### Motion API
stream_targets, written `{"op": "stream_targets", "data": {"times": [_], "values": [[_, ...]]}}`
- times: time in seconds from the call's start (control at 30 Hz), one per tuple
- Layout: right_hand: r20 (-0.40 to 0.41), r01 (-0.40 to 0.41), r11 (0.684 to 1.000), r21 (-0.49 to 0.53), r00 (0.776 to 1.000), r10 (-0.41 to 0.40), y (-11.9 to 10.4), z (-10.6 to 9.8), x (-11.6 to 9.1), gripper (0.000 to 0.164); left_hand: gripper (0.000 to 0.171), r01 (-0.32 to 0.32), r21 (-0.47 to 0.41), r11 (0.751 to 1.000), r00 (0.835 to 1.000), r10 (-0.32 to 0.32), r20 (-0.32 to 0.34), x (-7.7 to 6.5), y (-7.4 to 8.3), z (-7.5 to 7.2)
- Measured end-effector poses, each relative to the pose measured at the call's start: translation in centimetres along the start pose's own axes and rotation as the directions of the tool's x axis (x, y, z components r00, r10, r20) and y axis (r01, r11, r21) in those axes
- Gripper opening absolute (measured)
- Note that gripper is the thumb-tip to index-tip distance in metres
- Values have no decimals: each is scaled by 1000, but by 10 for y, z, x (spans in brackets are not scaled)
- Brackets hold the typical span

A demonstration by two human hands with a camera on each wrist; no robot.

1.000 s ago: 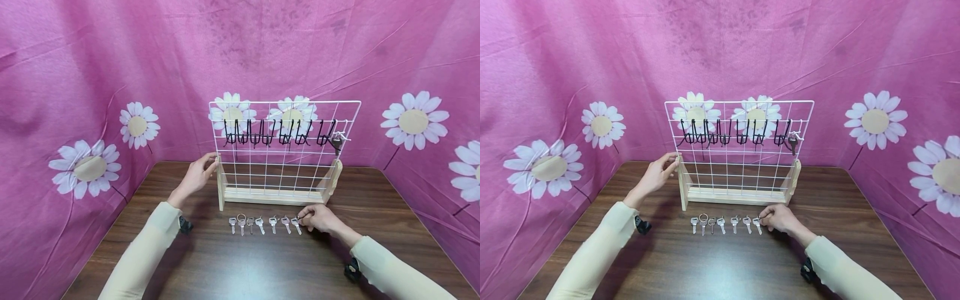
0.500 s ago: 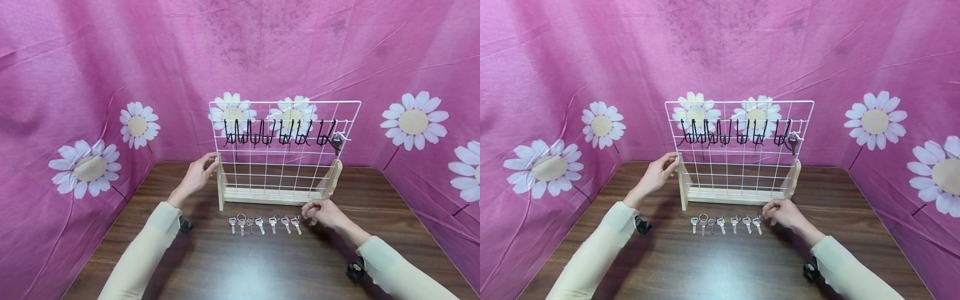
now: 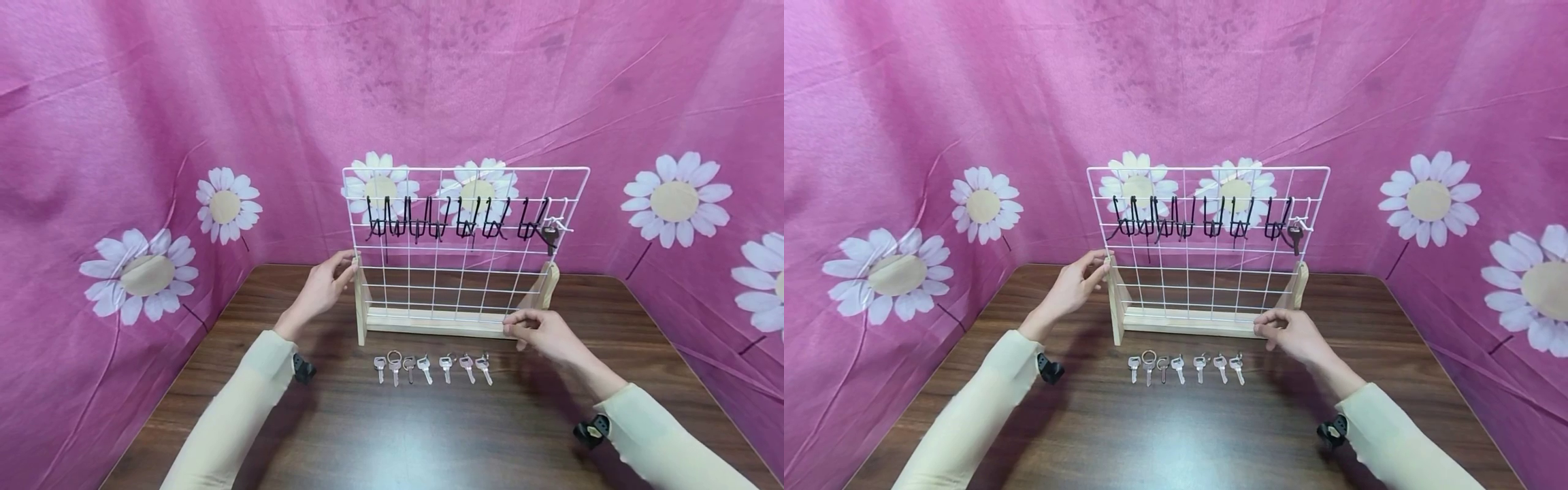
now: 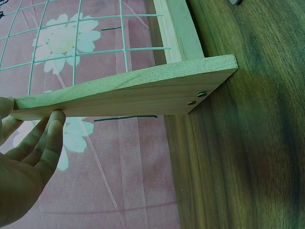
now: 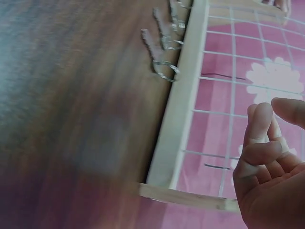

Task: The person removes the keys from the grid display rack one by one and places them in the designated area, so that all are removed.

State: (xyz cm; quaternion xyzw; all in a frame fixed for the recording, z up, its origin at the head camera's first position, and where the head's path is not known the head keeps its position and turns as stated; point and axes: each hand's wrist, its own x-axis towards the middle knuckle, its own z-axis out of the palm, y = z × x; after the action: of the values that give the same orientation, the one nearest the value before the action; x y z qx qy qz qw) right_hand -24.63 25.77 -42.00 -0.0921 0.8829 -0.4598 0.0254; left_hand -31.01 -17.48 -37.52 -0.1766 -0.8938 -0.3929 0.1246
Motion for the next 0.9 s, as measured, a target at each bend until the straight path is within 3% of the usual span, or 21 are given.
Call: {"op": "stream_targets", "data": {"times": [0.3,0.7,0.9], "values": [[-39,41,998,37,998,-40,-14,-19,-3,30,35,4,-4,1000,1000,-4,0,-1,1,0],[-124,81,995,65,990,-73,-28,-40,-3,7,37,13,-10,1000,1000,-13,9,0,1,0],[-149,96,985,142,986,-75,-35,-49,-5,7,38,17,-16,1000,1000,-17,11,0,1,0]]}}
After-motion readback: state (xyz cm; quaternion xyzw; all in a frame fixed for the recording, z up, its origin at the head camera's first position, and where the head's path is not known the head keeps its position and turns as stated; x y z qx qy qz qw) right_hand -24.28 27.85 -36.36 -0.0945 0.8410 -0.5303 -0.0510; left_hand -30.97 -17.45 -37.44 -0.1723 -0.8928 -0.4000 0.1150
